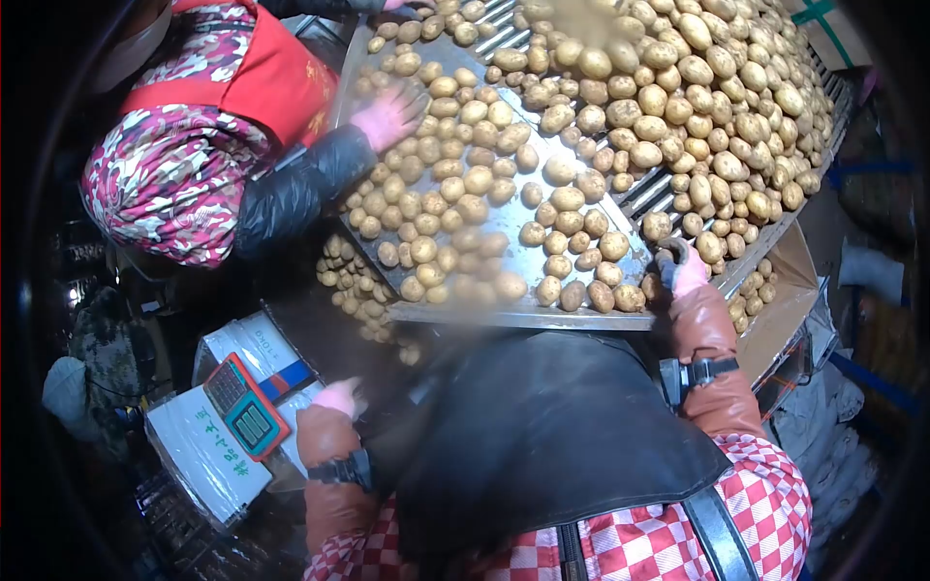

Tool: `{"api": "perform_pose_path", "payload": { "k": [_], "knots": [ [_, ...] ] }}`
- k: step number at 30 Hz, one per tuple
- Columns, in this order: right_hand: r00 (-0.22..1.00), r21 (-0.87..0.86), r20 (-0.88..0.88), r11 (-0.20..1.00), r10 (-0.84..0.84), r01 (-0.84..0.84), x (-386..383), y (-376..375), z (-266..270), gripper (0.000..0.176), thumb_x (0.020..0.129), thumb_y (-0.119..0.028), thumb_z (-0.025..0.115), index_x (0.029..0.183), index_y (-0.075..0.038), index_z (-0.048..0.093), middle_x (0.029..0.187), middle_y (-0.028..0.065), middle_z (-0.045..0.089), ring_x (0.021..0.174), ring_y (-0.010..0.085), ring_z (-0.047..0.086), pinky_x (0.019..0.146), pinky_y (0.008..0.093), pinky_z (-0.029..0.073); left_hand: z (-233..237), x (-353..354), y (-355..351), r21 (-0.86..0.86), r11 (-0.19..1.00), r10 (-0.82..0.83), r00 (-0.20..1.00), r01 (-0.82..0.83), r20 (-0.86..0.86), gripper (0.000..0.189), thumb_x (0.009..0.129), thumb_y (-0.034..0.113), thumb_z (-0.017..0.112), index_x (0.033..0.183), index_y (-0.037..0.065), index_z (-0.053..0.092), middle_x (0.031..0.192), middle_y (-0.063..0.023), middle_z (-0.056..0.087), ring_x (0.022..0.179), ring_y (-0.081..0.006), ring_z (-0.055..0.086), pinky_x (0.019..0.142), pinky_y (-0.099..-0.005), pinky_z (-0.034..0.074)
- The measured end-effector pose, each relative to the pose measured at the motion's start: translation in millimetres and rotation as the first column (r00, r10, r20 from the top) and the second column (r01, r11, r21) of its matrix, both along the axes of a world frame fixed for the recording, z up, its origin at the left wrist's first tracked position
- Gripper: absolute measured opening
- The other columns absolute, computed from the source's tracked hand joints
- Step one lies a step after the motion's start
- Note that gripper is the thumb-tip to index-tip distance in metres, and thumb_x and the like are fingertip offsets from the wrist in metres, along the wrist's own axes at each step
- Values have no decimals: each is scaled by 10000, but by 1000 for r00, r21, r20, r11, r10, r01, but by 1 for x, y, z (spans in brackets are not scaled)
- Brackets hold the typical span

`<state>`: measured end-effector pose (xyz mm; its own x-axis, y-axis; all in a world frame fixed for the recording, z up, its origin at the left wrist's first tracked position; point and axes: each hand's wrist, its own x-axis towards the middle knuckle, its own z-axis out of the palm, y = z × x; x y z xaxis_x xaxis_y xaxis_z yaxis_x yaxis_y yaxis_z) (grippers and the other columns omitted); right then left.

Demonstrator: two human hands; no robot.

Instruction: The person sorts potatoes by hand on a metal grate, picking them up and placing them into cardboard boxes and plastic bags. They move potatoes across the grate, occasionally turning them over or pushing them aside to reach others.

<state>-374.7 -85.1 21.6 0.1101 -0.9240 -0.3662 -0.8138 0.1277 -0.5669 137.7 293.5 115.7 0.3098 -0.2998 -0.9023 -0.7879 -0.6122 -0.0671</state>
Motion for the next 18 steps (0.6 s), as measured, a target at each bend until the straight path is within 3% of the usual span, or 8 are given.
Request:
{"api": "perform_pose_path", "payload": {
  "k": [1,3,6,8,12,15,16,18],
  "knots": [
    [989,32,118,996,-91,88,-3,2,-1,264,858,-147,696,1107,-61,680,1038,114,718,979,230,681,902,330,521,-5,5,17,197,977,56,991,-79,117,616,827,202,767,1383,70,537,1206,-198,670,1109,-359,645,939,-409,508],
    [996,67,42,995,-75,72,24,2,41,286,860,-155,701,1127,-54,679,1012,114,714,965,199,678,895,328,524,0,-7,26,-64,949,316,937,-310,147,568,833,264,736,1340,68,575,1206,-210,662,1127,-370,630,949,-417,498],
    [999,311,14,950,-48,41,86,6,77,493,847,-226,747,1294,-79,600,1081,178,688,1028,286,670,908,355,524,29,-48,-73,-401,901,227,968,-166,110,430,884,250,670,1267,58,630,1183,-215,669,1120,-361,636,943,-423,500],
    [881,291,-333,925,335,-242,124,14,83,626,850,-193,708,1426,-125,475,1358,227,543,1236,326,570,1071,421,459,37,-82,-141,-581,735,374,924,-350,-84,385,909,249,632,1242,55,645,1157,-210,678,1104,-360,641,949,-412,501],
    [973,319,84,919,216,-231,128,-4,67,496,828,-155,757,1295,-100,600,1129,168,678,999,284,676,871,352,548,-37,-133,-230,-947,265,-295,950,182,100,382,858,257,656,1220,136,656,1179,-144,669,1122,-349,616,1018,-470,456],
    [864,553,455,829,-218,-82,88,-6,66,505,806,-142,779,1272,-62,602,1012,90,697,910,173,678,797,360,557,-81,-141,-232,-910,206,-442,863,361,243,388,851,309,658,1220,191,658,1290,-110,611,1239,-320,534,1108,-543,339],
    [819,516,534,848,-210,-119,69,-1,78,567,822,-171,757,1332,-39,550,986,87,684,905,187,670,775,350,555,-91,-131,-231,-836,406,-436,882,368,177,360,819,322,680,1167,231,686,1369,-88,557,1284,-295,490,1133,-582,268],
    [851,474,481,879,-209,-52,3,7,96,604,845,-132,754,1388,-34,511,1107,79,648,973,152,617,792,284,527,-75,-124,-240,-817,407,-383,888,409,254,359,797,332,695,1142,235,699,1347,-87,571,1269,-295,500,1137,-564,274]
  ]
}}
